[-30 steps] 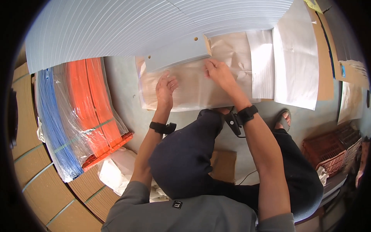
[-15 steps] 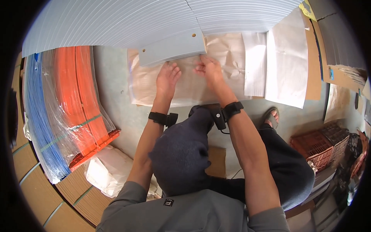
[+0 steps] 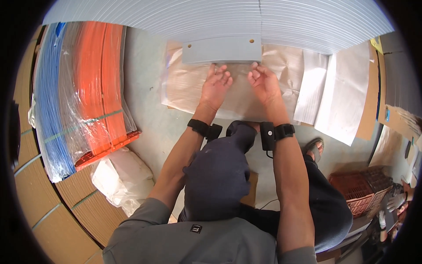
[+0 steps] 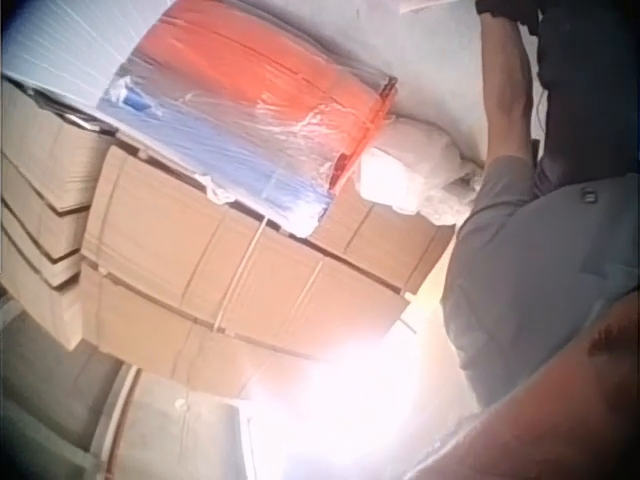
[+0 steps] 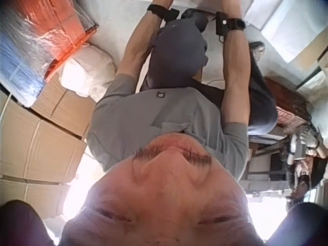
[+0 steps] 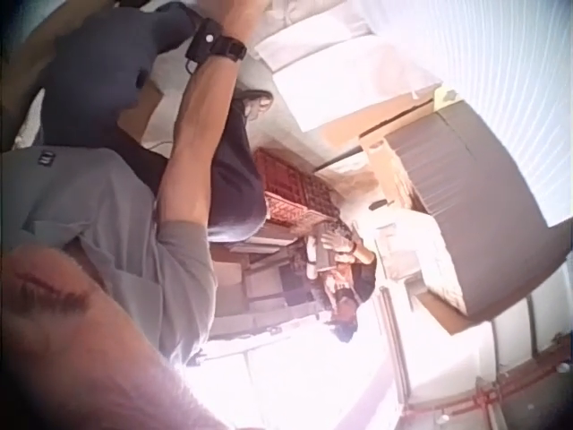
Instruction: Cleaning furniture panels with a cloth and a cleaning block before stacking them on a pallet.
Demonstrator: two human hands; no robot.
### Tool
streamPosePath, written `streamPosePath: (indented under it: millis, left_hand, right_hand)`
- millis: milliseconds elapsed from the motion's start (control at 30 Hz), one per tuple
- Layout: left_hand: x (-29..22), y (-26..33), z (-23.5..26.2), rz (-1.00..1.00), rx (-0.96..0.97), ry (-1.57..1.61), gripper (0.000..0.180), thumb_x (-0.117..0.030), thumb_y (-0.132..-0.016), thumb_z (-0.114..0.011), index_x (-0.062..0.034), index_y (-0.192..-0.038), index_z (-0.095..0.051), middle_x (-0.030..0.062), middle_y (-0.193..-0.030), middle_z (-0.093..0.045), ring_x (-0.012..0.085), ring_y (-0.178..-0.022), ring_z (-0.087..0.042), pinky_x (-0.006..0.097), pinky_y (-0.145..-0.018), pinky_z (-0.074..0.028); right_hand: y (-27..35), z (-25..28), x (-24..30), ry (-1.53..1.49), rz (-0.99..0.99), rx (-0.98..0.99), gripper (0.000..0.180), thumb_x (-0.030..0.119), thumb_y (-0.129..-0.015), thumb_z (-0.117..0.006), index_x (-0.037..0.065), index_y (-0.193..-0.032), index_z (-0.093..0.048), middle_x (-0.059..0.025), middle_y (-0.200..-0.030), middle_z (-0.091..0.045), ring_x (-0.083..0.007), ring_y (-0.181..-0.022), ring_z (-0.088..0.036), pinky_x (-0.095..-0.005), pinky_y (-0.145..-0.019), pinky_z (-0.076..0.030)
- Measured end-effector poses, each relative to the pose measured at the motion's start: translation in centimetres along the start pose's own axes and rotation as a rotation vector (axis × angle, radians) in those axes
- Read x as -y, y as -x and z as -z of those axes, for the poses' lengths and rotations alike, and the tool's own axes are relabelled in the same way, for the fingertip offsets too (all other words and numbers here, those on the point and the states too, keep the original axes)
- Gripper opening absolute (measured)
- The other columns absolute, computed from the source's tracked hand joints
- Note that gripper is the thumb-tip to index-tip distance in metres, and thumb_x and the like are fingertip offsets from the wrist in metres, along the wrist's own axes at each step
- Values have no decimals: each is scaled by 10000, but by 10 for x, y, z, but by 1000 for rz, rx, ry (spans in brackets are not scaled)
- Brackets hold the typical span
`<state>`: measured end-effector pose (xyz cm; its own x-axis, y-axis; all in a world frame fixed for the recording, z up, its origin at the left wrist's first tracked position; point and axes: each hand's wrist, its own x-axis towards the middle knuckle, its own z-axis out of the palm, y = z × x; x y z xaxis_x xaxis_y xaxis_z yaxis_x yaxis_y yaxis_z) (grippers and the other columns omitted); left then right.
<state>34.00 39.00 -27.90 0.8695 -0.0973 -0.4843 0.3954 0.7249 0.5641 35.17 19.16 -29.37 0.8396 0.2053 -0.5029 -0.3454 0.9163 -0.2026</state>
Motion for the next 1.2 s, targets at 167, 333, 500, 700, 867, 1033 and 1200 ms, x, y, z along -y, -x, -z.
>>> streamPosePath:
  millis: [167,333,500,700,867,1033,1200]
  left_hand:
    - [-19,-2,-6,-24,-116,-12,716,-67,-961,-536,-120,-1579,-178,82,-1216,-556,194,-1024,-580,391,-946,-502]
    - [-38,-15,11,-87,-160,83,696,-42,-945,-523,-115,-1563,-211,65,-1178,-550,192,-1010,-580,401,-947,-508]
    - [-30,-14,10,-41,-148,48,728,-12,-918,-537,-112,-1569,-228,60,-1225,-538,201,-1020,-582,431,-968,-503]
    - [-40,-22,23,-63,-251,-3,615,-51,-937,-529,20,-1502,-296,145,-1349,-480,280,-1112,-550,448,-1036,-464]
    - [-70,-37,21,-19,-210,113,461,-154,-901,-535,39,-1308,-439,146,-1285,-497,292,-1150,-511,450,-1057,-411]
    - [-62,-42,-8,-63,-231,97,335,-160,-834,-539,-27,-1138,-489,117,-1179,-522,270,-1124,-499,441,-1026,-399]
    - [-47,-48,-12,-154,-356,-4,349,-112,-784,-560,-113,-1120,-463,75,-1129,-510,220,-1086,-489,475,-1014,-372]
  right_hand:
    - [4,-6,9,28,-51,-58,143,51,-954,-521,-19,-1076,-540,-100,-1069,-662,-134,-712,-569,-336,-802,-582]
    - [10,-1,12,73,-101,1,151,86,-962,-527,1,-1086,-538,-118,-1122,-682,-150,-758,-611,-370,-836,-581]
    - [24,15,30,266,28,-85,402,142,-997,-494,-54,-1348,-472,-152,-1288,-609,-196,-964,-657,-416,-964,-554]
    - [34,-9,24,401,12,-155,754,341,-1053,-446,-117,-1537,-93,-280,-1592,-245,-395,-1433,-369,-502,-1147,-402]
    - [29,-49,22,109,-61,-135,977,530,-1027,-459,-121,-1533,64,-312,-1628,-46,-430,-1497,-204,-528,-1204,-289]
    - [22,-63,34,28,-68,-153,1091,591,-992,-498,-115,-1518,146,-297,-1635,43,-427,-1528,-78,-524,-1238,-207]
    - [26,-59,31,44,-66,-113,1063,553,-1003,-509,-131,-1516,123,-297,-1634,35,-422,-1528,-83,-527,-1239,-210]
